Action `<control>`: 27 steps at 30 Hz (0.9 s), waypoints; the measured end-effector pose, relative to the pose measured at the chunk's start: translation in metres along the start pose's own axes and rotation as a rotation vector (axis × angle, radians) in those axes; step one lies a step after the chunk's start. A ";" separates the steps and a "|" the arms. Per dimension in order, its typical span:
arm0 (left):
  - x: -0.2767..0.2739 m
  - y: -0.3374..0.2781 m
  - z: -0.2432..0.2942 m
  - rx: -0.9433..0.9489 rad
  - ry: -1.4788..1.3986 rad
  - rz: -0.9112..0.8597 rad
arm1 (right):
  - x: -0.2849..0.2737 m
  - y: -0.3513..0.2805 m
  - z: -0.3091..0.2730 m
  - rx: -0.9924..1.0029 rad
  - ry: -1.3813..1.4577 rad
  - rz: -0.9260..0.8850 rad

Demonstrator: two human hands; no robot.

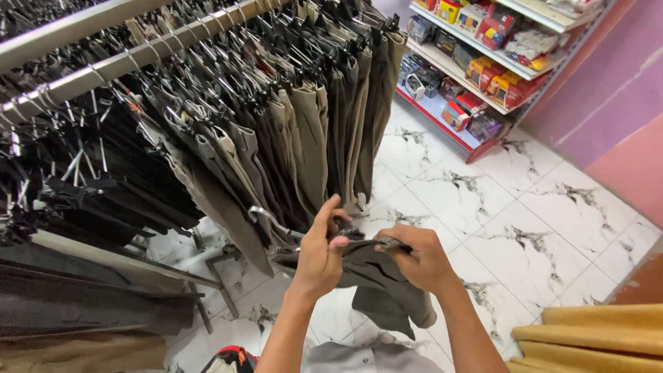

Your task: The person is taking trousers from a basket, clipping them onto hangers, and hanging them on a clothing rack.

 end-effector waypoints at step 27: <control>-0.006 -0.032 0.009 0.158 0.250 0.002 | -0.012 0.024 -0.059 -0.194 -0.130 -0.066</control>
Point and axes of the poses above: each hand's wrist, its own y-axis towards the middle knuckle, its own x-axis out of the palm, z = x × y, the point moved 6 cm from there along y, towards the middle knuckle, and after that the axes turned 10 degrees about -y, right-handed, at the moved point
